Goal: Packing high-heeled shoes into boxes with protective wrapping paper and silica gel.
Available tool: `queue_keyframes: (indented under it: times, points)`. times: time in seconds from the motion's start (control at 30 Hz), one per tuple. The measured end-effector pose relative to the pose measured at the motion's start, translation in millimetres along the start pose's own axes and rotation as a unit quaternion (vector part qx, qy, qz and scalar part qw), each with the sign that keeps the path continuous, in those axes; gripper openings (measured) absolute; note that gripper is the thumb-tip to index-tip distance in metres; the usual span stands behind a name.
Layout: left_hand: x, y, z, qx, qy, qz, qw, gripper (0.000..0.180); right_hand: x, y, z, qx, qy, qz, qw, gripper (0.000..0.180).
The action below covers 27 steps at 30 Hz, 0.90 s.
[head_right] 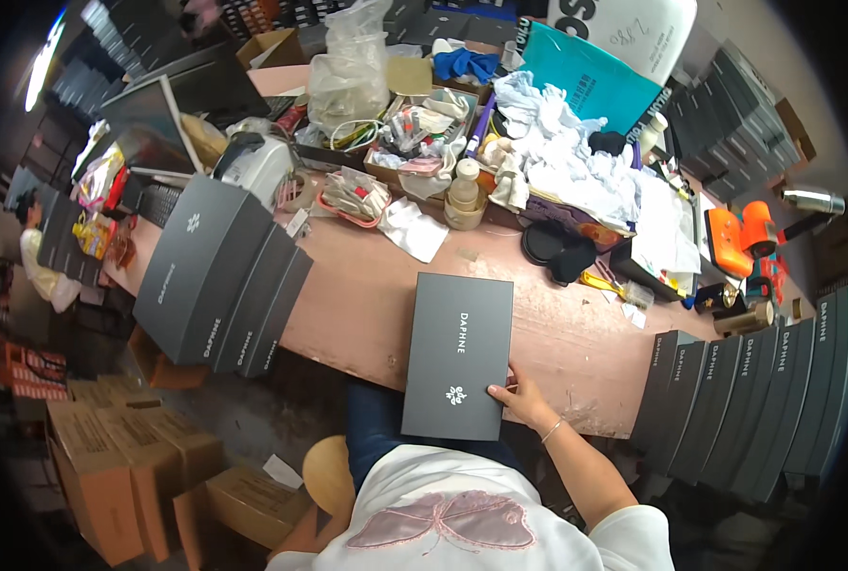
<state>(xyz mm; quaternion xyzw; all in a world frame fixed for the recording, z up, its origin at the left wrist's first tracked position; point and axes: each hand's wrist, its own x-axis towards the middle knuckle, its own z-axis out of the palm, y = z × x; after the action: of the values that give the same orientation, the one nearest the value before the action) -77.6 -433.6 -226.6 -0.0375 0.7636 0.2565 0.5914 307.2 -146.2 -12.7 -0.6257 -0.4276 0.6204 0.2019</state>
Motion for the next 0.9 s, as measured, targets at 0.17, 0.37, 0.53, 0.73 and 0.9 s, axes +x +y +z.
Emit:
queue_keyframes:
  times: [0.17,0.37,0.53,0.73,0.9]
  points:
    - [-57.7,204.3,-14.6,0.154,0.085,0.377,0.909,0.030,2.2,5.9,0.7,0.018,-0.010,-0.025,0.999,0.057]
    - [-119.3,332.0,123.5,0.370,-0.216,0.416,0.802,0.045,-16.2,-5.7,17.3,-0.049,0.072,0.021,0.996,0.050]
    - [-128.2,337.4,163.4,0.218,-0.370,0.158,0.889,0.052,-23.2,35.1,37.3,0.070,0.113,0.042,0.990,0.041]
    - [-141.7,331.5,144.0,0.031,-0.521,0.138,0.842,0.058,-55.5,14.4,65.9,0.421,0.103,-0.020,0.901,0.039]
    - [-170.4,347.3,134.8,0.041,-0.467,0.414,0.780,0.093,-60.4,-32.5,78.1,0.611,0.158,-0.173,0.757,0.034]
